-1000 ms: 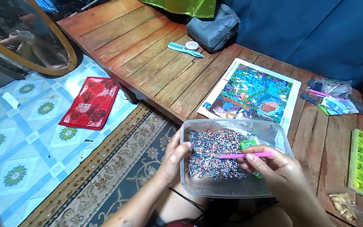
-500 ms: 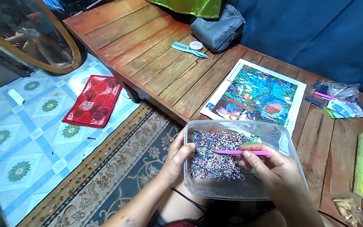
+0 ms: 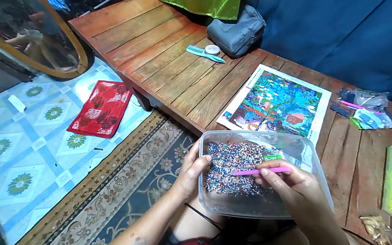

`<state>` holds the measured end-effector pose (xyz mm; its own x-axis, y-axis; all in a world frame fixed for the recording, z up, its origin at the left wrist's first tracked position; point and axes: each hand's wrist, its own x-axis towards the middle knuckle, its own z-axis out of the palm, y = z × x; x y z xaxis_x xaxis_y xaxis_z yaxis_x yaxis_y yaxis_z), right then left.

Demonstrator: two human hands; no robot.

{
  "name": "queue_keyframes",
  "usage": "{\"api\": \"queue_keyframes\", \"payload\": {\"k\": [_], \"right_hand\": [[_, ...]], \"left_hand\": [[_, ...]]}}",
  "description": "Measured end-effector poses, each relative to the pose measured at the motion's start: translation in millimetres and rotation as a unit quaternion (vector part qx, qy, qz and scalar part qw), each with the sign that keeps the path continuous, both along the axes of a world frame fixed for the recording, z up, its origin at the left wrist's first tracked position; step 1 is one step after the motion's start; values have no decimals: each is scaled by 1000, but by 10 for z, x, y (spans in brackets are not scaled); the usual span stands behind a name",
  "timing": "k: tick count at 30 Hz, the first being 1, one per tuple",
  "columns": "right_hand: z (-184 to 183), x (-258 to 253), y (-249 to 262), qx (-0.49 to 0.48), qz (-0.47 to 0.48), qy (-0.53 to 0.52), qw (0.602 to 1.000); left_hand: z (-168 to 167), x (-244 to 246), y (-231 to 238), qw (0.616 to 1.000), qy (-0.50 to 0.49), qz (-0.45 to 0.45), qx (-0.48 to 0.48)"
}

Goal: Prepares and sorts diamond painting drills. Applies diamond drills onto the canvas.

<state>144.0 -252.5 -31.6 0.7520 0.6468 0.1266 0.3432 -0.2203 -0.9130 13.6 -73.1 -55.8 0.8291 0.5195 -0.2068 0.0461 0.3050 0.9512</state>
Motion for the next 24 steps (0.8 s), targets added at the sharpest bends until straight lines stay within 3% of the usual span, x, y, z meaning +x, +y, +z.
{"api": "queue_keyframes", "payload": {"k": [19, 24], "right_hand": [[1, 47, 32, 72, -65, -5, 995], [9, -3, 52, 37, -47, 10, 998]], "left_hand": [[36, 16, -18, 1000, 3, 8, 6], [34, 5, -10, 1000, 5, 4, 16]]}}
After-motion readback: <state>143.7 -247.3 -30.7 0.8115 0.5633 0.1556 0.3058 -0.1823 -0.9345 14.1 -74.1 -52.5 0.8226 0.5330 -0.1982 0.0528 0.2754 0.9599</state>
